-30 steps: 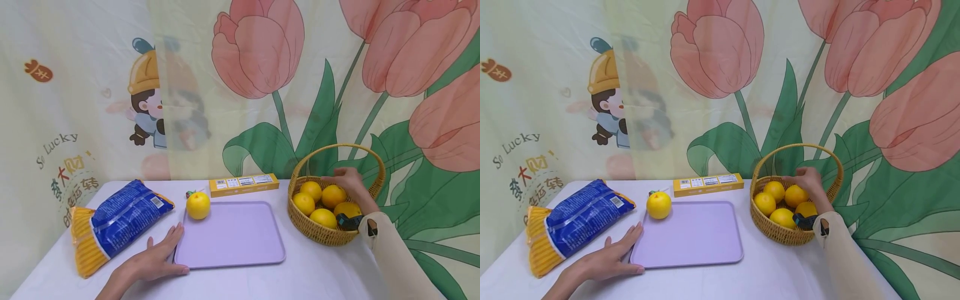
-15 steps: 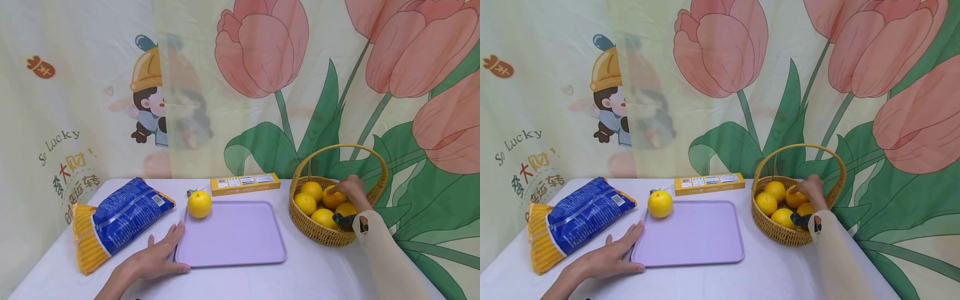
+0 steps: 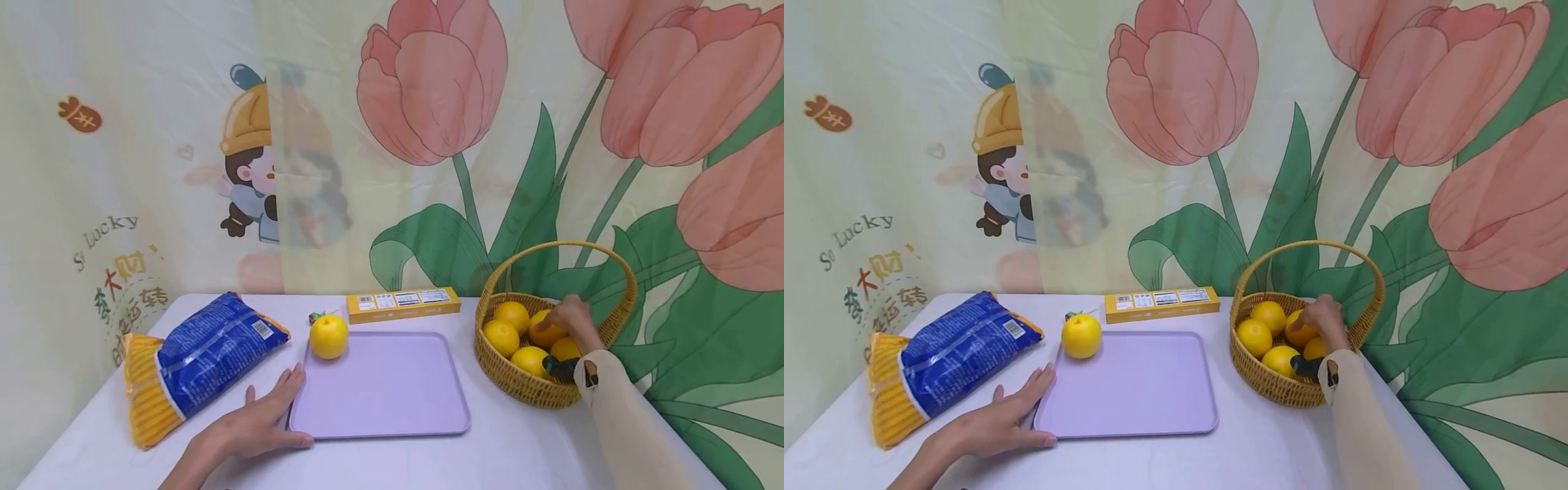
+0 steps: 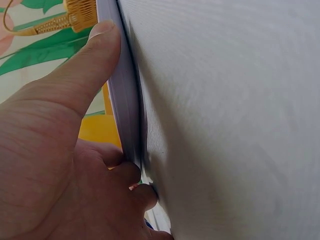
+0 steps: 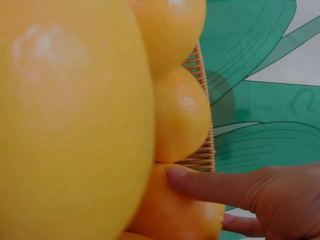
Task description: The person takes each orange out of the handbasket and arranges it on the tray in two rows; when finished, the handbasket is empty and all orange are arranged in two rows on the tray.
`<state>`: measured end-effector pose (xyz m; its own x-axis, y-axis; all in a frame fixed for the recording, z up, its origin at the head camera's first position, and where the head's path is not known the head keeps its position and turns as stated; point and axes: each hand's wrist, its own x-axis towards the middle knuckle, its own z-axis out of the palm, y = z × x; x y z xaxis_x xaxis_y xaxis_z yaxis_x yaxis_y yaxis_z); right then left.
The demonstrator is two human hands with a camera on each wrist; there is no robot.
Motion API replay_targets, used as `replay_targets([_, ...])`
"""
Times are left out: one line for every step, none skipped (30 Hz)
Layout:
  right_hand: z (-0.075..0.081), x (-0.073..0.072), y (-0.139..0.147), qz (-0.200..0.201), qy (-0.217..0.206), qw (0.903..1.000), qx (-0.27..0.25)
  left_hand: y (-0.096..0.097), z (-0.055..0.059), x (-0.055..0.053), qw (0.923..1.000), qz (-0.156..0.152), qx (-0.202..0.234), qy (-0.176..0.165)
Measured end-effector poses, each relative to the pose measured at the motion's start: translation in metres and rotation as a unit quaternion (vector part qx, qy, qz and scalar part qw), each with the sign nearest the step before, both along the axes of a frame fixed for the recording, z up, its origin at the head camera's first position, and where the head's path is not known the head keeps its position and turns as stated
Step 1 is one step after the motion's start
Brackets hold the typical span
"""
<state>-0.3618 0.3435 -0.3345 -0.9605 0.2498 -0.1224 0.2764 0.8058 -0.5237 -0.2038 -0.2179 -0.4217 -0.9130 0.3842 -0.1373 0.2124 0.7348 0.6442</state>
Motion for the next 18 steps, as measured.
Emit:
replay_targets([-0.002, 0.0, 0.0, 0.0, 0.004, 1.0, 0.001, 0.0, 0.0, 0.0, 1.0, 0.001, -0.001, 0.0])
replay_targets([-0.004, 0.0, 0.0, 0.001, 0.011, 0.9999, 0.002, -0.001, 0.001, 0.001, 1.0, 0.001, -0.003, 0.001])
replay_targets([-0.005, 0.0, 0.001, 0.002, 0.018, 0.9998, 0.001, -0.001, 0.001, 0.002, 1.0, 0.001, -0.004, 0.004])
replay_targets([-0.007, 0.001, 0.002, 0.0, 0.025, 0.9997, -0.007, 0.0, 0.001, 0.002, 1.0, 0.003, -0.006, 0.006])
replay_targets([-0.01, 0.003, 0.004, -0.002, 0.029, 0.9994, -0.018, 0.0, 0.0, 0.002, 1.0, 0.003, -0.006, 0.006])
replay_targets([-0.012, 0.004, 0.006, -0.005, 0.033, 0.9989, -0.032, 0.0, 0.0, 0.003, 0.9999, 0.002, -0.008, 0.006])
replay_targets([-0.013, 0.006, 0.008, -0.006, 0.035, 0.9982, -0.048, 0.001, -0.001, 0.003, 0.9999, 0.002, -0.01, 0.004])
replay_targets([-0.014, 0.008, 0.011, -0.007, 0.04, 0.9973, -0.061, 0.002, -0.001, 0.004, 0.9999, 0.003, -0.011, 0.003])
replay_targets([-0.015, 0.01, 0.013, -0.011, 0.044, 0.996, -0.077, 0.003, -0.002, 0.004, 0.9999, 0.003, -0.012, 0.002])
replay_targets([-0.016, 0.012, 0.015, -0.015, 0.051, 0.9945, -0.09, 0.004, -0.002, 0.004, 0.9999, 0.002, -0.013, 0.001])
replay_targets([-0.017, 0.013, 0.016, -0.018, 0.059, 0.9934, -0.096, 0.004, -0.002, 0.004, 0.9999, 0.001, -0.014, 0.001])
replay_targets([-0.017, 0.014, 0.016, -0.02, 0.07, 0.9922, -0.101, 0.005, -0.002, 0.004, 0.9999, 0.001, -0.016, 0.001])
replay_targets([-0.016, 0.015, 0.016, -0.019, 0.082, 0.9911, -0.103, 0.005, -0.002, 0.004, 0.9999, 0.002, -0.017, 0.003])
replay_targets([-0.016, 0.015, 0.016, -0.019, 0.093, 0.9898, -0.106, 0.005, -0.001, 0.004, 0.9998, 0.004, -0.018, 0.006])
replay_targets([-0.015, 0.016, 0.015, -0.02, 0.103, 0.9881, -0.112, 0.005, -0.001, 0.004, 0.9998, 0.004, -0.019, 0.008])
replay_targets([-0.015, 0.016, 0.013, -0.02, 0.111, 0.9865, -0.118, 0.004, 0.0, 0.004, 0.9997, 0.004, -0.019, 0.011])
replay_targets([-0.014, 0.016, 0.011, -0.02, 0.116, 0.9845, -0.131, 0.003, 0.001, 0.004, 0.9997, 0.004, -0.02, 0.012])
replay_targets([-0.013, 0.016, 0.01, -0.02, 0.12, 0.9818, -0.146, 0.002, 0.001, 0.004, 0.9997, 0.005, -0.021, 0.013])
